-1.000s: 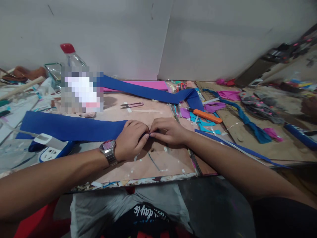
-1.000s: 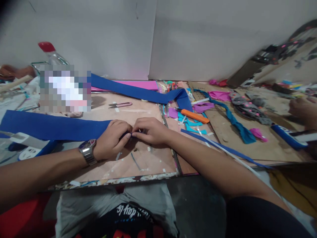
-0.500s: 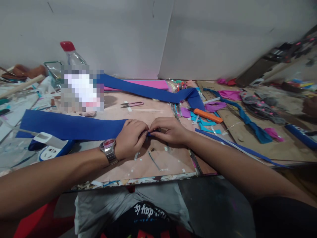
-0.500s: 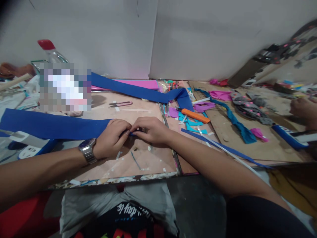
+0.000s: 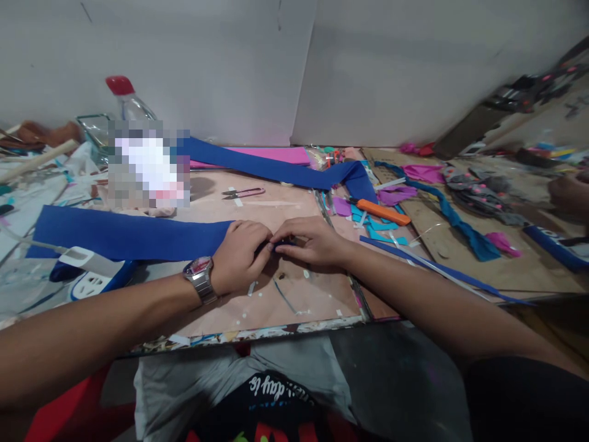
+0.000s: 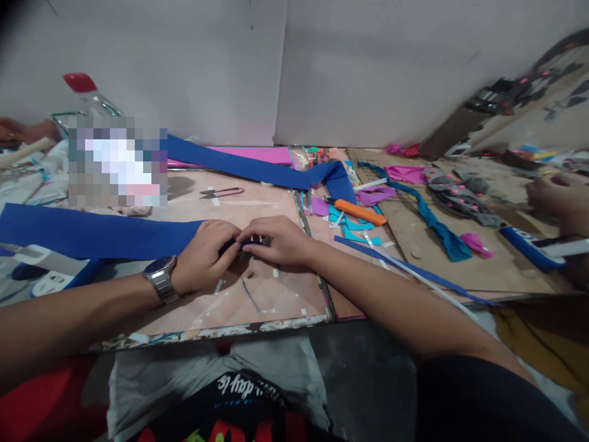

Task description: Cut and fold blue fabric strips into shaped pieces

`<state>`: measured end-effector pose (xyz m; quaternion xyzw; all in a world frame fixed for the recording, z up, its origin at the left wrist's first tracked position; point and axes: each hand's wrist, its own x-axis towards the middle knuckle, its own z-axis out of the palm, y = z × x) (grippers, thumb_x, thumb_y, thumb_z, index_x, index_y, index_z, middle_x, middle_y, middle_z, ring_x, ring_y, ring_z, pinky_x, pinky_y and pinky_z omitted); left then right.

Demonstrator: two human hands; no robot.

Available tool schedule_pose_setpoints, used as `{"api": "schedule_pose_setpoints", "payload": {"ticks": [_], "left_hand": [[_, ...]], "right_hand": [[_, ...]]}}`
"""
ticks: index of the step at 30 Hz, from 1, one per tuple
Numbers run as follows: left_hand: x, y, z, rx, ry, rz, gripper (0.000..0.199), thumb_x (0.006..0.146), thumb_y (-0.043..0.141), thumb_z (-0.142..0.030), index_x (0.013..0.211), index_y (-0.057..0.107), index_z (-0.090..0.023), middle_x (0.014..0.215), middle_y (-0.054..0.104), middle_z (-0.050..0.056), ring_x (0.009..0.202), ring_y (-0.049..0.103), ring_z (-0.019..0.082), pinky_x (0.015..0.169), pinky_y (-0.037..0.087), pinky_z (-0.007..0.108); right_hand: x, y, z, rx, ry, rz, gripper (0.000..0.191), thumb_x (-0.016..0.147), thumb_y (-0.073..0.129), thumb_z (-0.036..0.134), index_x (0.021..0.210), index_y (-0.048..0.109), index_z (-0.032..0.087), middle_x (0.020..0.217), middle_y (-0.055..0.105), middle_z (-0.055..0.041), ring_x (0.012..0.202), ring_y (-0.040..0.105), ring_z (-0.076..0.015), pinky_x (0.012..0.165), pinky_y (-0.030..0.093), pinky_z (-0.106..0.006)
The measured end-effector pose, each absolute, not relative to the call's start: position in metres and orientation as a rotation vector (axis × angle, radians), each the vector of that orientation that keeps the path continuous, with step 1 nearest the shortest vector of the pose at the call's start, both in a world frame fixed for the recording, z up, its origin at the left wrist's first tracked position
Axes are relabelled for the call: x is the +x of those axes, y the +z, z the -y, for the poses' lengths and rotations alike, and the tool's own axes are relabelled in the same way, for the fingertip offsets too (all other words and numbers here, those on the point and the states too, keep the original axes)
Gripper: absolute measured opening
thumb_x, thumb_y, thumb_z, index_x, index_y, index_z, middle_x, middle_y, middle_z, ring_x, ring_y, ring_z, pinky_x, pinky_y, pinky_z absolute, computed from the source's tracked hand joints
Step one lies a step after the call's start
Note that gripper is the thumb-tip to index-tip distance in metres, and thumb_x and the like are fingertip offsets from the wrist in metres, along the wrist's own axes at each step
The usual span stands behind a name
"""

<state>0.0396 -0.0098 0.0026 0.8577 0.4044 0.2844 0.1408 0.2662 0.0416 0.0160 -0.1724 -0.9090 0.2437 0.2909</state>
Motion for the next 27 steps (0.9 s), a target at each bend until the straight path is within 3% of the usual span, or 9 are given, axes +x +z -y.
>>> {"api": "schedule_pose_setpoints", "payload": {"ticks": [5,27], "left_hand": [[0.0391,0.0017,0.0097,2.473,0.821,-1.163,0.018,0.103,0.047,-0.029,0.099,0.062,-0.019,0.097,0.068,0.005,0.095,0.061,0.024,0.091,0.040,0.045],[0.0394,0.0030,0.0100,2.473,0.826,-1.186,0.021,0.104,0.045,-0.029,0.097,0.062,-0.020,0.094,0.068,0.006,0.093,0.061,0.024,0.089,0.041,0.045]], "right_hand": [[0.2653,0.0152,-0.0431,-0.397,0.618,2.387,0.011,0.099,0.068,0.025,0.100,0.077,0.019,0.091,0.079,-0.0069,0.083,0.074,-0.0170,0.078,0.058,-0.030],[0.2652,0.0135,-0.0447,-0.374,0.632,2.347,0.012,0.098,0.070,0.023,0.107,0.078,0.022,0.096,0.078,-0.0056,0.088,0.074,-0.0156,0.081,0.059,-0.030]]}}
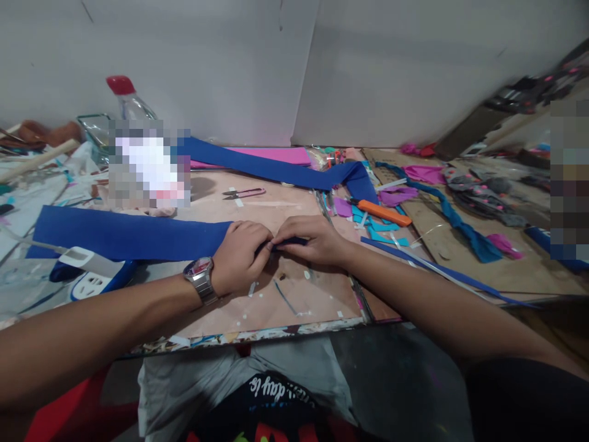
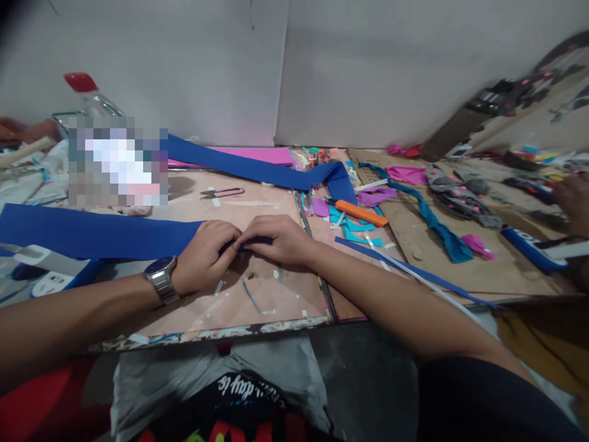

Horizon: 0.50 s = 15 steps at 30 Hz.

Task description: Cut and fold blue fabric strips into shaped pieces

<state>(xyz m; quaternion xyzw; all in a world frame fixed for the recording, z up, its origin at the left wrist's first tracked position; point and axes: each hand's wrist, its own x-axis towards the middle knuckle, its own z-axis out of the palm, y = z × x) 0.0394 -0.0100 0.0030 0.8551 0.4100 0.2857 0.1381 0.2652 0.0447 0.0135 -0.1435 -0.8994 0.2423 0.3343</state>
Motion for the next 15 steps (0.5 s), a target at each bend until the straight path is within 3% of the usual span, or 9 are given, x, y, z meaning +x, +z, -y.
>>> {"api": "schedule_pose_setpoints", "payload": {"ticks": [15], "left_hand": [[0.0394,0.0031,0.0104,2.485,0.825,-1.209,0.019,0.103,0.043,-0.028,0.098,0.060,-0.021,0.094,0.067,0.006,0.093,0.060,0.024,0.088,0.042,0.045]], "right_hand": [[0.2673,0.0108,-0.0462,-0.471,0.638,2.350,0.013,0.097,0.072,0.027,0.106,0.077,0.020,0.098,0.079,-0.0064,0.089,0.073,-0.0171,0.083,0.057,-0.031]]}}
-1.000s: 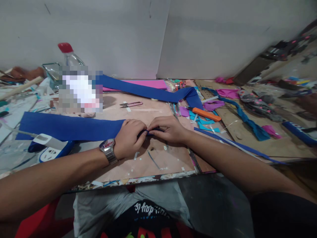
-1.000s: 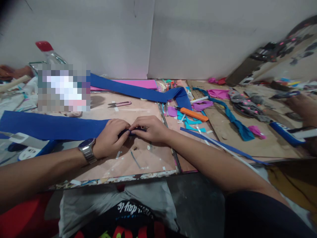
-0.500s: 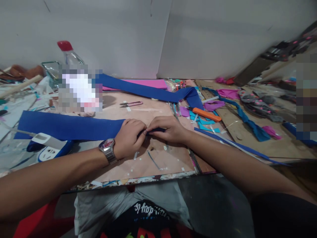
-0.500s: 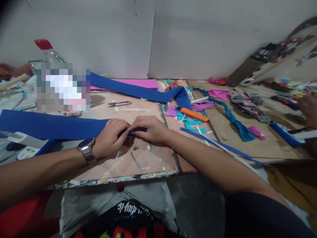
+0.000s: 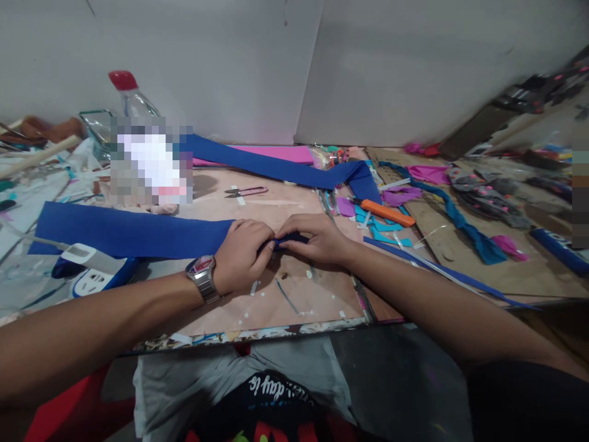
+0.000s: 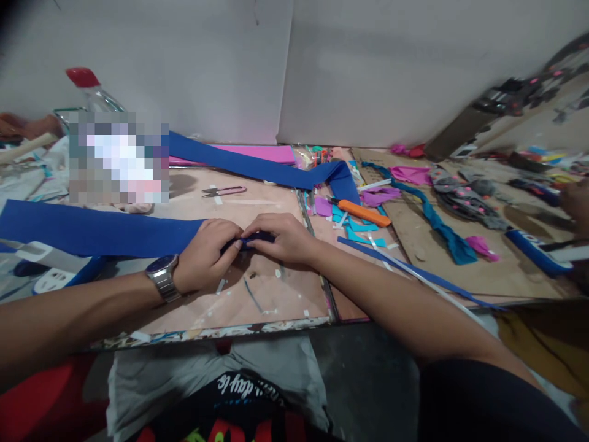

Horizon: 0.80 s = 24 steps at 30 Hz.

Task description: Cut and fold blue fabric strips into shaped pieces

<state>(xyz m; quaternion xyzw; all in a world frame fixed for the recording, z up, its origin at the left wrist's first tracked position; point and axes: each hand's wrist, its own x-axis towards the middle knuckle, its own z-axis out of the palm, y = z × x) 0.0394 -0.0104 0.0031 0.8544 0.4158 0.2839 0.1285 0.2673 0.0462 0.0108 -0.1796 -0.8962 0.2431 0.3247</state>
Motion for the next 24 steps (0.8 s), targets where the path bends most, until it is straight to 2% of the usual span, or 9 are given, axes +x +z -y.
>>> {"api": "schedule_pose_setpoints", "payload": {"ticks": [5,10,19,24], "left_hand": [[0.0394,0.0028,0.0102,2.498,0.804,-1.218,0.019,0.103,0.042,-0.028,0.096,0.058,-0.020,0.095,0.067,0.007,0.094,0.060,0.024,0.090,0.042,0.045],[0.0394,0.0031,0.0104,2.489,0.801,-1.225,0.021,0.104,0.042,-0.029,0.097,0.060,-0.019,0.094,0.067,0.007,0.092,0.060,0.024,0.089,0.042,0.045],[0.0394,0.0031,0.0103,2.478,0.828,-1.203,0.020,0.104,0.043,-0.029,0.096,0.059,-0.020,0.093,0.067,0.006,0.091,0.060,0.024,0.088,0.042,0.045],[0.0386,0.0003,0.0090,2.478,0.822,-1.215,0.018,0.101,0.049,-0.034,0.100,0.061,-0.020,0.098,0.069,0.007,0.097,0.062,0.026,0.092,0.043,0.048]], "right_hand": [[0.2682,0.0111,-0.0457,-0.547,0.648,2.329,0.021,0.094,0.076,0.031,0.111,0.076,0.018,0.094,0.080,-0.0052,0.077,0.070,-0.0142,0.072,0.054,-0.025],[0.2687,0.0113,-0.0461,-0.531,0.655,2.354,0.028,0.091,0.080,0.037,0.112,0.077,0.018,0.099,0.081,-0.0067,0.084,0.074,-0.0166,0.076,0.055,-0.027],[0.2681,0.0137,-0.0437,-0.562,0.662,2.344,0.020,0.093,0.077,0.033,0.106,0.078,0.018,0.097,0.082,-0.0057,0.084,0.074,-0.0160,0.077,0.055,-0.027],[0.2675,0.0141,-0.0427,-0.599,0.662,2.323,0.019,0.094,0.076,0.032,0.106,0.078,0.018,0.097,0.081,-0.0059,0.083,0.073,-0.0160,0.077,0.056,-0.028]]}}
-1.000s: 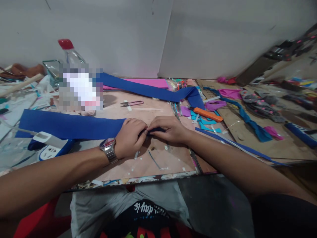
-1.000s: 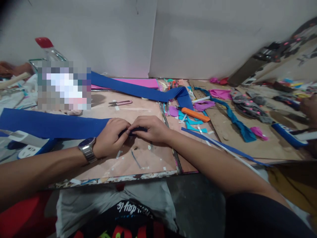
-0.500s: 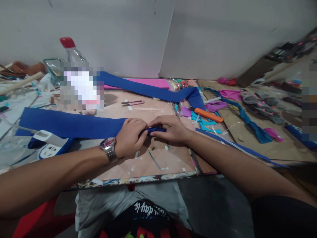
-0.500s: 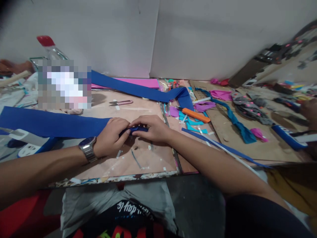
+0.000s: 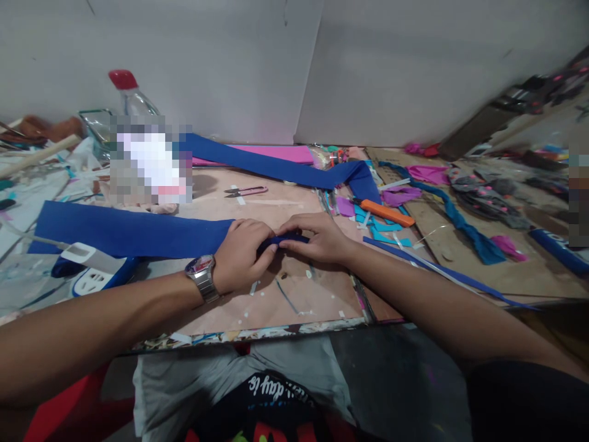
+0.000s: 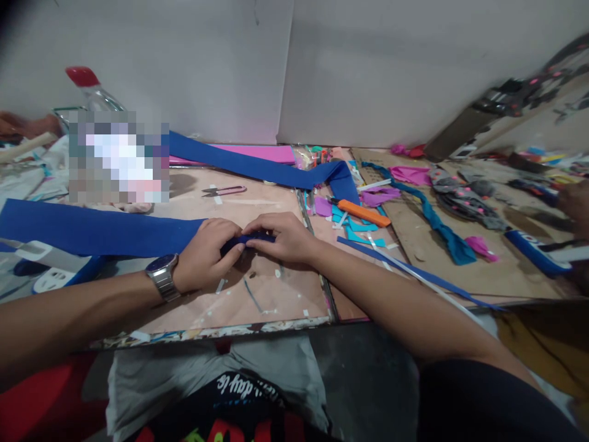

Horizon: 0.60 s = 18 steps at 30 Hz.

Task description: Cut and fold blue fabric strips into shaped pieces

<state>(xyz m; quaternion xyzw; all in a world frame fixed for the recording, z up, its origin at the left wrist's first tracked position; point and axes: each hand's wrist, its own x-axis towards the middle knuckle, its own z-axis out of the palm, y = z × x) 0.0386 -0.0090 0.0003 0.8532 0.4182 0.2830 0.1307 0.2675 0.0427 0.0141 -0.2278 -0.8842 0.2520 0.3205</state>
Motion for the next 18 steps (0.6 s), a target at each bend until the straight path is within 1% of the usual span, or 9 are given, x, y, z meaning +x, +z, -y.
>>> {"api": "schedule_pose_setpoints", "payload": {"ticks": [4,9,13,15,18], "left_hand": [[0.0382,-0.0008,0.0084,2.467,0.820,-1.222,0.017,0.100,0.051,-0.034,0.099,0.061,-0.020,0.097,0.069,0.007,0.096,0.062,0.026,0.092,0.043,0.048],[0.0385,-0.0004,0.0089,2.458,0.822,-1.230,0.016,0.100,0.053,-0.033,0.100,0.063,-0.021,0.099,0.071,0.007,0.100,0.062,0.027,0.095,0.043,0.049],[0.0391,-0.0001,0.0095,2.438,0.840,-1.238,0.014,0.099,0.054,-0.031,0.101,0.064,-0.021,0.099,0.071,0.006,0.101,0.063,0.027,0.097,0.043,0.049],[0.0393,0.0003,0.0097,2.430,0.853,-1.245,0.014,0.099,0.054,-0.030,0.100,0.064,-0.021,0.099,0.071,0.007,0.101,0.063,0.027,0.098,0.044,0.049],[0.0393,0.0009,0.0099,2.430,0.855,-1.249,0.015,0.098,0.053,-0.029,0.099,0.065,-0.020,0.099,0.071,0.008,0.101,0.063,0.027,0.098,0.044,0.050]], "right_hand": [[0.2681,0.0125,-0.0442,-0.650,0.663,2.335,0.022,0.092,0.077,0.035,0.106,0.079,0.018,0.091,0.081,-0.0054,0.076,0.070,-0.0150,0.071,0.053,-0.027],[0.2680,0.0123,-0.0434,-0.637,0.702,2.330,0.016,0.093,0.076,0.033,0.095,0.079,0.017,0.086,0.080,-0.0043,0.071,0.068,-0.0138,0.068,0.051,-0.026],[0.2680,0.0126,-0.0412,-0.655,0.714,2.315,0.015,0.093,0.075,0.031,0.096,0.078,0.017,0.083,0.079,-0.0028,0.066,0.066,-0.0123,0.063,0.049,-0.024],[0.2681,0.0128,-0.0410,-0.642,0.696,2.321,0.014,0.093,0.074,0.030,0.096,0.077,0.017,0.082,0.079,-0.0029,0.067,0.067,-0.0129,0.065,0.050,-0.024],[0.2683,0.0131,-0.0416,-0.573,0.663,2.342,0.011,0.094,0.071,0.027,0.095,0.076,0.018,0.086,0.079,-0.0041,0.073,0.070,-0.0147,0.071,0.053,-0.026]]}}
